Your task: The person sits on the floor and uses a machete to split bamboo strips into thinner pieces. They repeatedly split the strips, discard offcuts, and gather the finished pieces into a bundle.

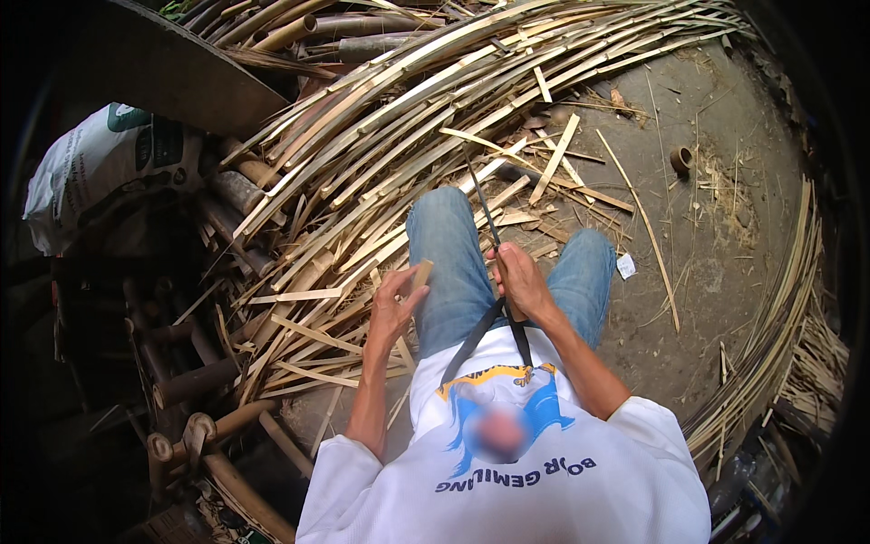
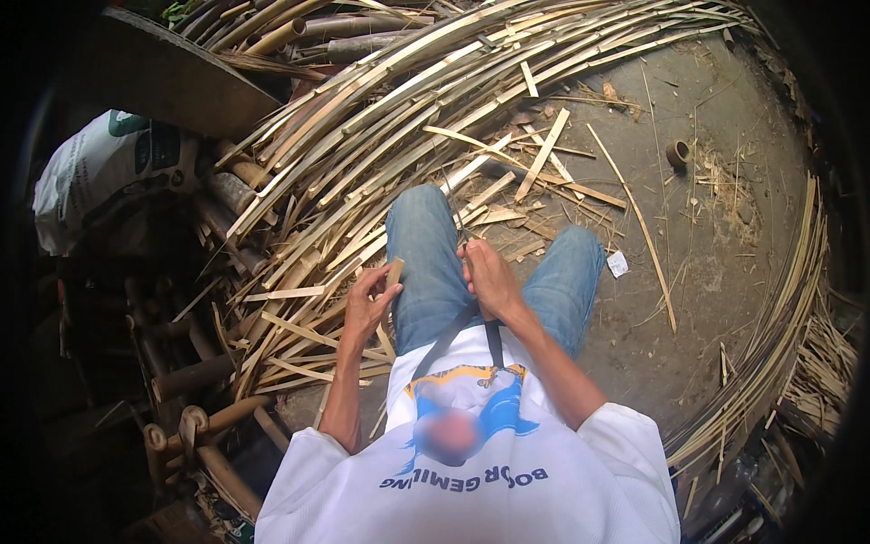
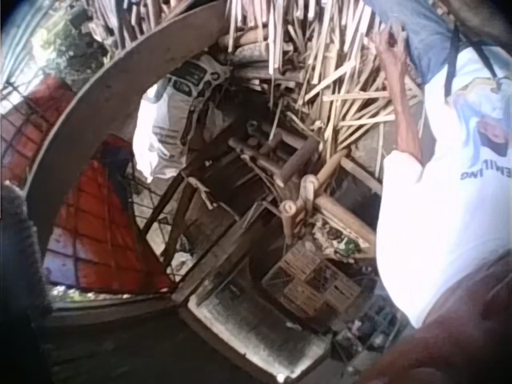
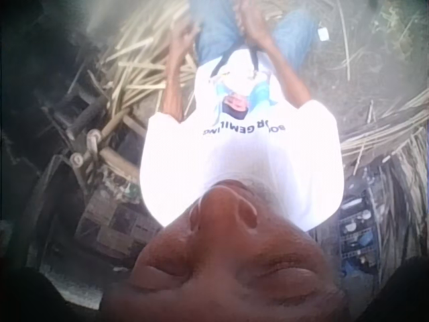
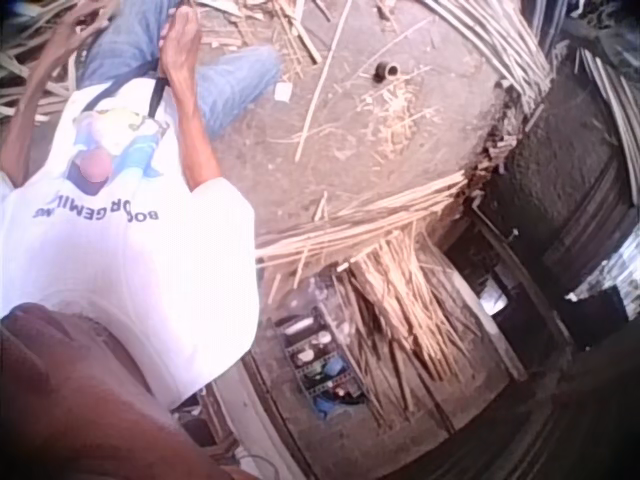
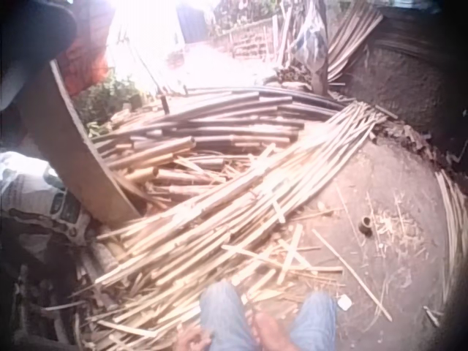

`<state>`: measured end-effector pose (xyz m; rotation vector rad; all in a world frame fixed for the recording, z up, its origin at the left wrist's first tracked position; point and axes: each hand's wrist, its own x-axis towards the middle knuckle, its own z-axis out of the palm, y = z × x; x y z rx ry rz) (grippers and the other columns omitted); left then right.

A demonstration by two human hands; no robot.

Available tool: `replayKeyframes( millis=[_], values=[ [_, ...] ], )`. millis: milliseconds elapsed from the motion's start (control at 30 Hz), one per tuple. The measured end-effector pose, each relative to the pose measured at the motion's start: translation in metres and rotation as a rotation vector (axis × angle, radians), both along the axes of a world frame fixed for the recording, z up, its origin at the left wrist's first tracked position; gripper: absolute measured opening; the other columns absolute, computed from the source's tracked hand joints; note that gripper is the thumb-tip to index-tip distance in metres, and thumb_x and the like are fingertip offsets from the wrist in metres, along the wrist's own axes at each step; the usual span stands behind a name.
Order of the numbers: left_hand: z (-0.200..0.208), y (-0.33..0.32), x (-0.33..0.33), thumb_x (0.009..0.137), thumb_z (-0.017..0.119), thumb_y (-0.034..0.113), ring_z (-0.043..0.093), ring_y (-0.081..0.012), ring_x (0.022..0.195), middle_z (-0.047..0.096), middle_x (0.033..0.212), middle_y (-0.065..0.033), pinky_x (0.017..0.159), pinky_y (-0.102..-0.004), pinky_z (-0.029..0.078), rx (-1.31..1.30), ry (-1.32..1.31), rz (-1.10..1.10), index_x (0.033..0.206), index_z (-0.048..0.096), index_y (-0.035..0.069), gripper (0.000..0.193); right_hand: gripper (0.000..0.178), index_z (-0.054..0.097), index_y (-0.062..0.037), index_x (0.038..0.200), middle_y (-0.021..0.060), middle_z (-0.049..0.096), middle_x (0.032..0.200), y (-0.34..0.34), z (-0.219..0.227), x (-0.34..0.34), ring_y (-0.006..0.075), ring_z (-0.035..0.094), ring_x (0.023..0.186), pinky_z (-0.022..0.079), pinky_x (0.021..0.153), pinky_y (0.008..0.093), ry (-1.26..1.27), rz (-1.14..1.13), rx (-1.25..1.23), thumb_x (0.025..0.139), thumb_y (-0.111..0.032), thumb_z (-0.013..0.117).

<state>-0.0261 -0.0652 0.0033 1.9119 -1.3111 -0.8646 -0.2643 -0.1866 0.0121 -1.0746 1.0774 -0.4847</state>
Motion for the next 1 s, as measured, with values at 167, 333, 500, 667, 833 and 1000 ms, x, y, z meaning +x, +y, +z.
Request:
replayKeyframes(
  millis=[167,333,500,667,833,1000],
  values=[
    [0.018,-0.011,-0.002,0.095,0.067,0.01,0.053,-0.0111,0.074,0.06,0.094,-0.0044,0.067,-0.026,0.046,-0.072,0.063,0.057,0.123,0.069,0.003,0.029,0.029,0.05,-0.0032,0.113,0.0039,0.058,0.075,0.014,0.01,0.017,0.014,0.064,0.067,0.054,0.057,0.0294,-0.148,-0.145,-0.142,0.102,-0.029,0.057],
    [0.05,-0.026,-0.031,0.099,0.061,0.009,0.052,-0.0066,0.07,0.062,0.101,-0.0048,0.063,-0.0225,0.044,-0.243,0.348,0.218,0.132,0.064,0.003,0.034,0.049,0.043,-0.0027,0.141,0.006,0.061,0.078,0.011,0.052,0.017,0.0146,0.065,0.06,0.055,0.055,0.0286,-0.308,0.042,0.183,0.1,-0.023,0.061],
    [0.049,-0.028,-0.039,0.105,0.053,0.028,0.051,-0.0113,0.082,0.06,0.1,-0.0048,0.074,-0.0269,0.044,-0.238,0.513,0.173,0.138,0.058,0.0,0.043,0.053,0.041,-0.005,0.148,0.0033,0.06,0.075,0.024,0.071,0.026,0.0106,0.06,0.056,0.053,0.052,0.027,-0.426,0.068,0.127,0.101,-0.02,0.06],
    [0.046,-0.032,-0.047,0.107,0.044,0.048,0.037,-0.0103,0.081,0.064,0.105,-0.0054,0.08,-0.0265,0.036,-0.246,0.764,0.31,0.126,0.065,-0.002,0.057,0.057,0.044,-0.0041,0.146,0.0009,0.052,0.072,0.032,0.085,0.037,0.009,0.053,0.052,0.051,0.05,0.0264,-0.529,0.103,0.186,0.102,-0.037,0.058],
    [0.055,-0.039,-0.058,0.107,0.045,0.046,0.039,-0.0095,0.08,0.054,0.084,-0.0001,0.077,-0.0261,0.037,-0.247,0.588,0.268,0.113,0.067,-0.001,0.053,0.057,0.051,-0.0039,0.088,0.0013,0.05,0.067,0.034,0.091,0.034,0.0089,0.049,0.047,0.045,0.044,0.0259,-0.49,0.149,0.274,0.103,-0.058,0.041],
    [0.057,-0.04,-0.061,0.107,0.046,0.044,0.043,-0.0084,0.078,0.052,0.081,0.0012,0.074,-0.0261,0.039,-0.265,0.574,0.266,0.098,0.064,0.001,0.047,0.061,0.051,-0.0043,0.082,0.0009,0.049,0.065,0.038,0.102,0.039,0.0087,0.049,0.047,0.044,0.043,0.0253,-0.466,0.131,0.284,0.104,-0.059,0.037]
  ],
)
